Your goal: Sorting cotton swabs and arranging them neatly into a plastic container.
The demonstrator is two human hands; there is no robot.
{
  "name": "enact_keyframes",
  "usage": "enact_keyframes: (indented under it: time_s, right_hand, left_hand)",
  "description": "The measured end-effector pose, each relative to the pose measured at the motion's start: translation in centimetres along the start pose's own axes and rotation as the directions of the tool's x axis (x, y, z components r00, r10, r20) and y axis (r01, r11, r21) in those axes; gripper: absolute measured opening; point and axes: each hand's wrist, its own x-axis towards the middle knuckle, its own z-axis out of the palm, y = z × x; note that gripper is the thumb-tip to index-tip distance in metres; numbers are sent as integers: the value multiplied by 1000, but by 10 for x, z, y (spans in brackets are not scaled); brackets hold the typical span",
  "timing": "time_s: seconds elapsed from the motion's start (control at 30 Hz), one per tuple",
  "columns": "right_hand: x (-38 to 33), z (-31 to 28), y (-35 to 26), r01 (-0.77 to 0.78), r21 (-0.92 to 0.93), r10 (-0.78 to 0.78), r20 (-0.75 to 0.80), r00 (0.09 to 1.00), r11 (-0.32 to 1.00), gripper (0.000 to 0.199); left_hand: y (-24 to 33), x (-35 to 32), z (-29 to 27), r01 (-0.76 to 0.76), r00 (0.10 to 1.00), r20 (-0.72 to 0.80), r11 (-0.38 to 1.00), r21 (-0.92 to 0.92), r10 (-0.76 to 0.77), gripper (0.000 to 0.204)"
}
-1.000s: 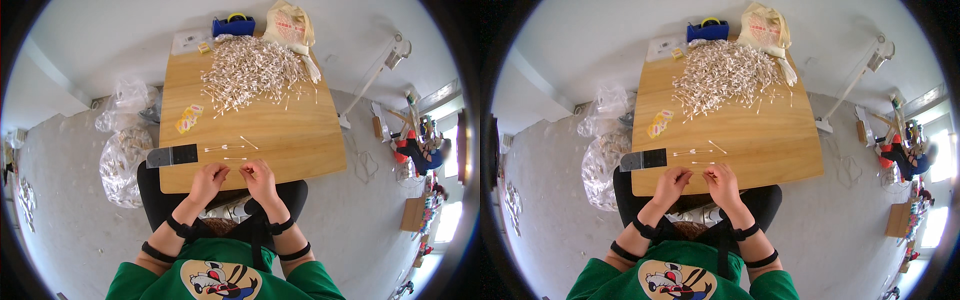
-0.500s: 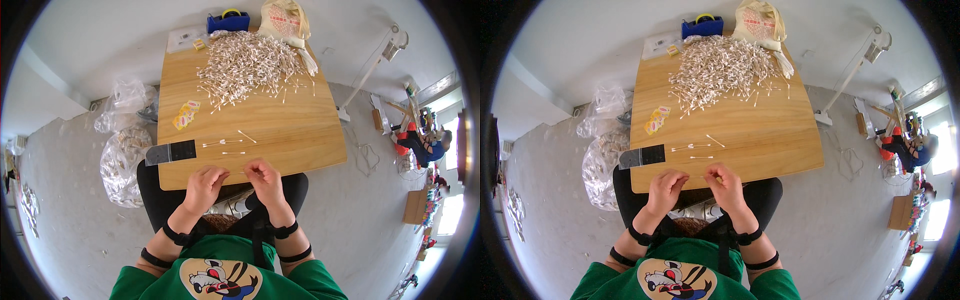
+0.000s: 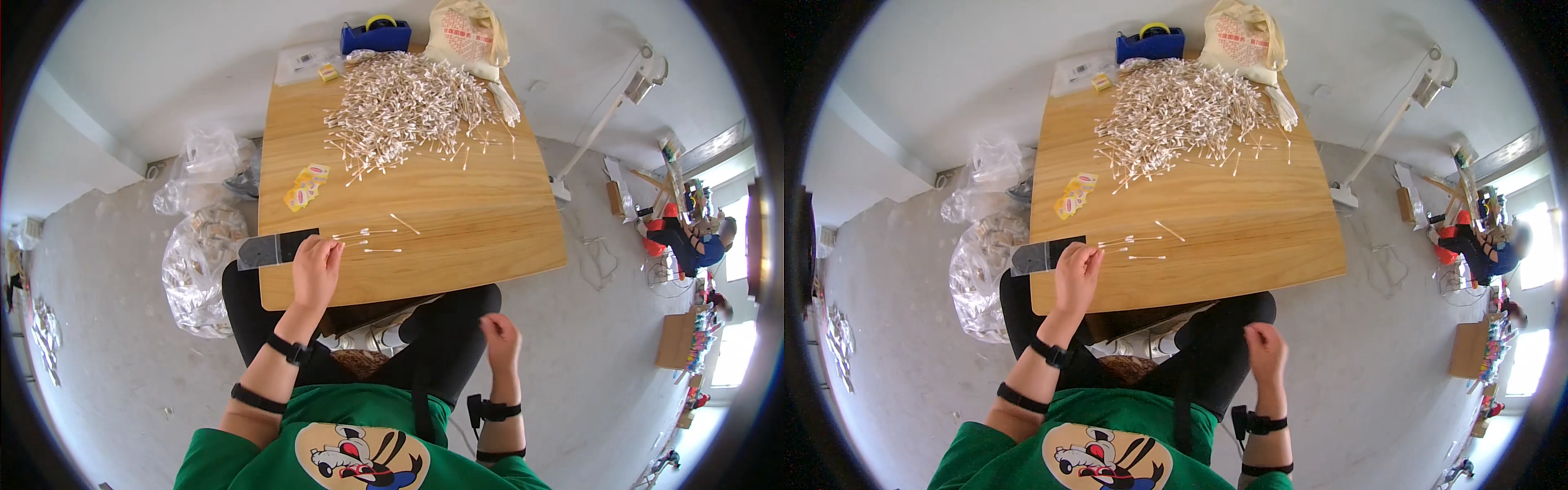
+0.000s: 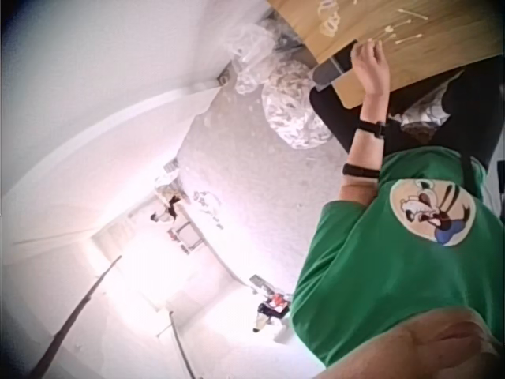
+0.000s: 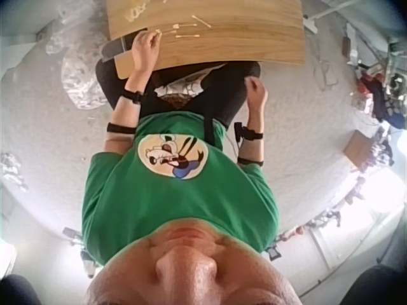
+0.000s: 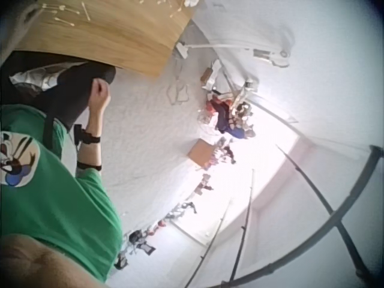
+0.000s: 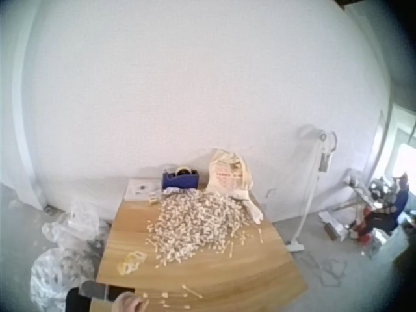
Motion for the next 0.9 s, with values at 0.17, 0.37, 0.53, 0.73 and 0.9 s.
enact_keyframes:
  time_s: [0.17,0.37,0.53,0.73,0.9]
  right_hand:
    - [-51,-69,152,-453,-190,404,-249,881,871,13]
    - [-117,-90,224,-473,-537,262,-423,867,698,24]
    - [-32,-75,155,-364,-306,211,-434,876,880,9]
    - [70,0,15,168,-227,-213,-192,958,959,12]
    - [98,29,-42,230,-36,-233,-149,961,972,8]
  left_hand:
    - [-26,1,35,-164,986,44,975,150,159,8]
    - [-42,2,42,-158,987,-9,968,197,163,20]
    - [-45,2,44,182,983,42,971,-156,-177,29]
    - [-40,1,43,-157,981,130,984,83,145,36]
    - [-49,-11,33,-184,979,124,968,173,164,37]
